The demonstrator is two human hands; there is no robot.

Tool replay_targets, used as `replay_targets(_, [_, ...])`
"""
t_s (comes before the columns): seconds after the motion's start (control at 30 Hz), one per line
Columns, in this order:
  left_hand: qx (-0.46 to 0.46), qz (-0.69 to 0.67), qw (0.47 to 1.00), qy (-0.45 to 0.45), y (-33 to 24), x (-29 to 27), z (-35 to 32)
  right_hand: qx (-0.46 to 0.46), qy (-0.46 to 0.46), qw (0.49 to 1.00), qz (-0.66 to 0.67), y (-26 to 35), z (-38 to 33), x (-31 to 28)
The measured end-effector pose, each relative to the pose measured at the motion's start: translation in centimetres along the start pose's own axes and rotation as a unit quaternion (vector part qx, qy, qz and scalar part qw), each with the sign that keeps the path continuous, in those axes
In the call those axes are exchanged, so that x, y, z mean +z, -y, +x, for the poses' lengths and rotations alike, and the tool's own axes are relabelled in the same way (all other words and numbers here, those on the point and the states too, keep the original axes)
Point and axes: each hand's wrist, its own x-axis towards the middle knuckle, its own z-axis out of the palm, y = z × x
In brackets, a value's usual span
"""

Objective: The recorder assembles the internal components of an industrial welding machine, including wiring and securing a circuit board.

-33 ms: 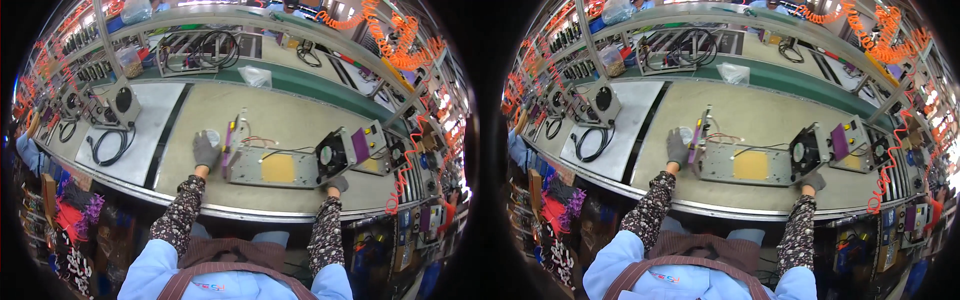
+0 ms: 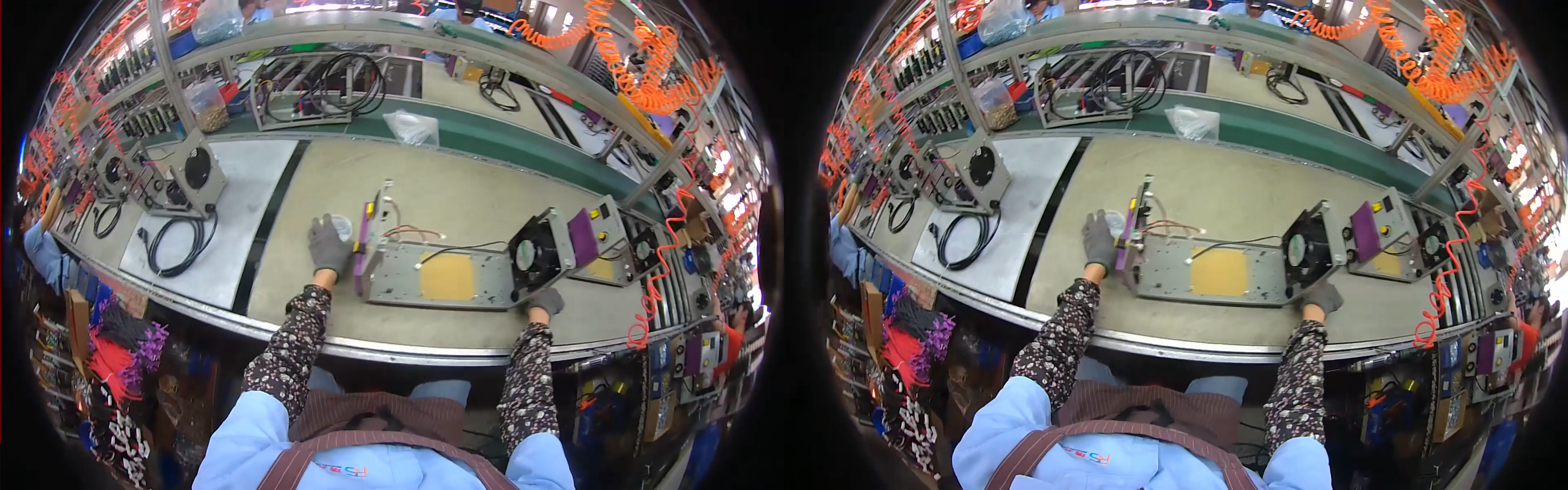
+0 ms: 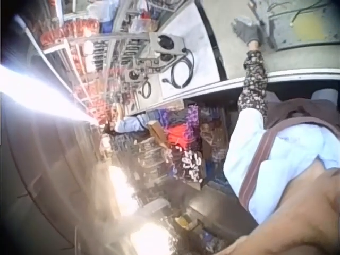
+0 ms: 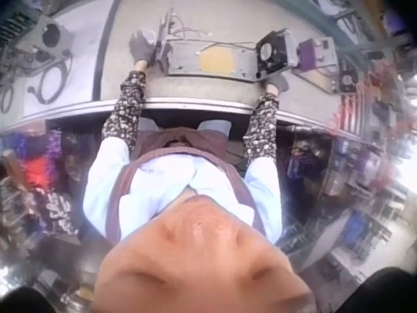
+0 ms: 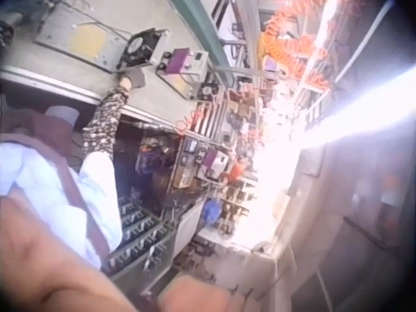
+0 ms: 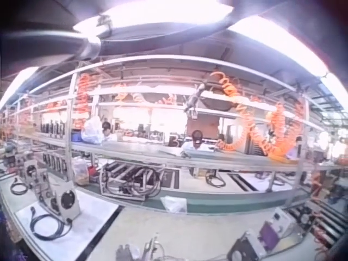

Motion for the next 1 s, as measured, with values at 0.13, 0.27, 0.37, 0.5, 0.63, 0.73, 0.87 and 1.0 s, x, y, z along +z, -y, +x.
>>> replay_targets(0.13, [-0.002,0.055,0.998,-0.004,3.4,2.2,6.1,-0.003,0.021,1.0,0.013,2.3,-2.4,-1.1])
replay_targets(0.27, [0.062,0.011,0.998,0.0,6.5,6.1,11.4,-0.006,0.034,0.999,0.039,3.7,-3.3,-0.4])
replay_targets(0.37, [0.047,-0.125,0.99,0.049,8.7,7.4,15.0,-0.015,0.037,0.998,0.052,4.4,-4.1,0.0])
replay_targets(0.5, [0.088,-0.022,0.996,-0.011,14.6,6.7,12.8,-0.033,0.038,0.997,0.066,5.1,-4.9,-0.2])
replay_targets(0.63, [0.086,0.017,0.996,-0.033,18.3,4.6,8.3,-0.028,0.024,0.998,0.06,5.1,-5.1,-0.7])
replay_targets(0.73, [0.126,0.084,0.988,-0.012,17.4,1.3,4.1,-0.073,0.032,0.995,0.067,5.3,-5.4,-0.6])
replay_targets(0.87, [-0.017,-0.469,0.878,0.094,11.7,-3.7,-6.1,-0.064,-0.012,0.994,0.085,5.6,-5.8,0.0])
replay_targets(1.0, [0.007,-0.48,0.87,0.111,6.6,-5.3,-10.7,-0.115,-0.021,0.989,0.091,5.4,-6.0,0.9])
